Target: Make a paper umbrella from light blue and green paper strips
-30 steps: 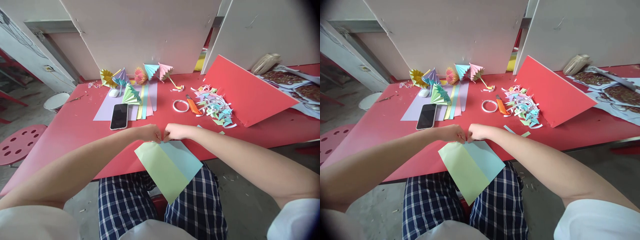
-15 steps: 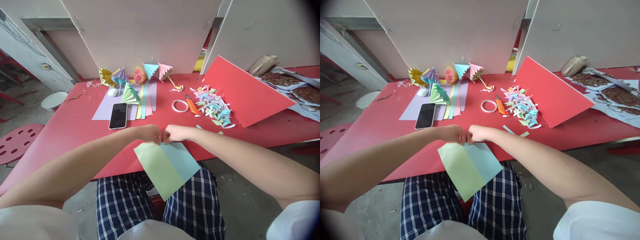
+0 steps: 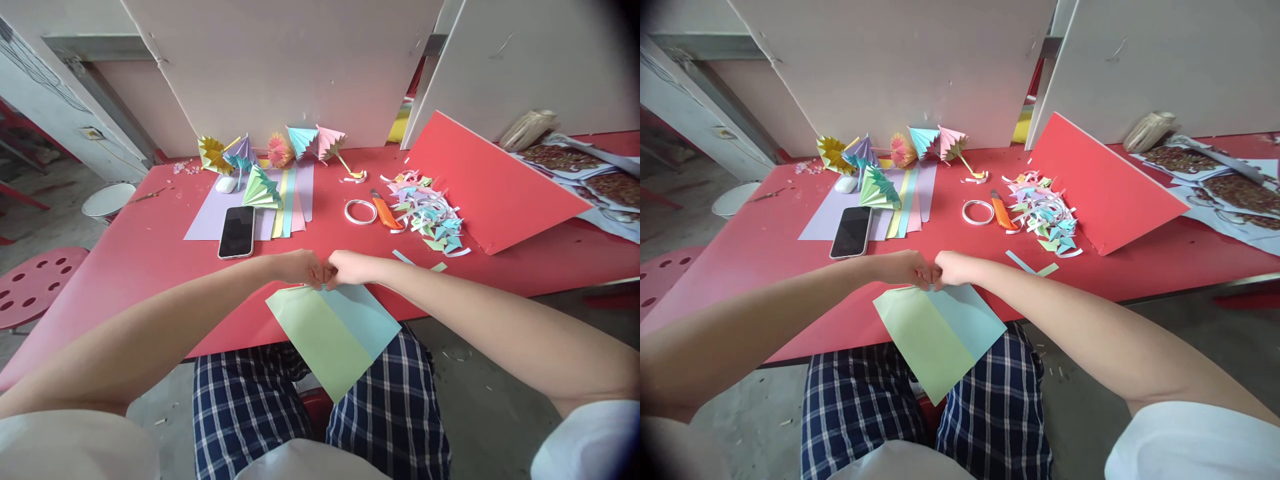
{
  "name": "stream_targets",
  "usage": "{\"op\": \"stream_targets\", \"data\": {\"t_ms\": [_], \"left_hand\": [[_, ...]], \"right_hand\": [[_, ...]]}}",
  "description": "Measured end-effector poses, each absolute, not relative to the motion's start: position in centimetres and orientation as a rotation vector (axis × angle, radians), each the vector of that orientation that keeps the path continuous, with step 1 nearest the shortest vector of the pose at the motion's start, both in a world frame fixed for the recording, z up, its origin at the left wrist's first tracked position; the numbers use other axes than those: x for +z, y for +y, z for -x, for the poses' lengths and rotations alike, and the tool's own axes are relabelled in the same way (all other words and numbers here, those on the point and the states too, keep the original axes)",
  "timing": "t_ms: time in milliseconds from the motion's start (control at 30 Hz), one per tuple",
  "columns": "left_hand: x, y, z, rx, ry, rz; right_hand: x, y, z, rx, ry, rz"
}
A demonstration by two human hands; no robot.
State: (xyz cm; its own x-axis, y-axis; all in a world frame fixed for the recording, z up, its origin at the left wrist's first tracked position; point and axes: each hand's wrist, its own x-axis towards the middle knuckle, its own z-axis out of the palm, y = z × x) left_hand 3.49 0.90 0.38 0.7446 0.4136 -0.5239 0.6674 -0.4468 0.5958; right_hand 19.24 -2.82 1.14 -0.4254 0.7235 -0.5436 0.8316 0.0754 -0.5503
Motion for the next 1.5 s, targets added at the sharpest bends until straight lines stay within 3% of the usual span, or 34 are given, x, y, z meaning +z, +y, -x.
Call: {"op": "stream_targets", "data": {"t_ms": [433,1500], "left_hand": [[-0.3,1.1,-3.2,-0.414,0.818,-2.075],[0.4,1.3,-2.9,-0.506,0.744,-2.076]], "right_hand": [[0.8,-2.9,-19.9,-1.372,2.171,-1.56],[1.0,-3.7,-18.9,-1.229,2.189,-1.661]]}}
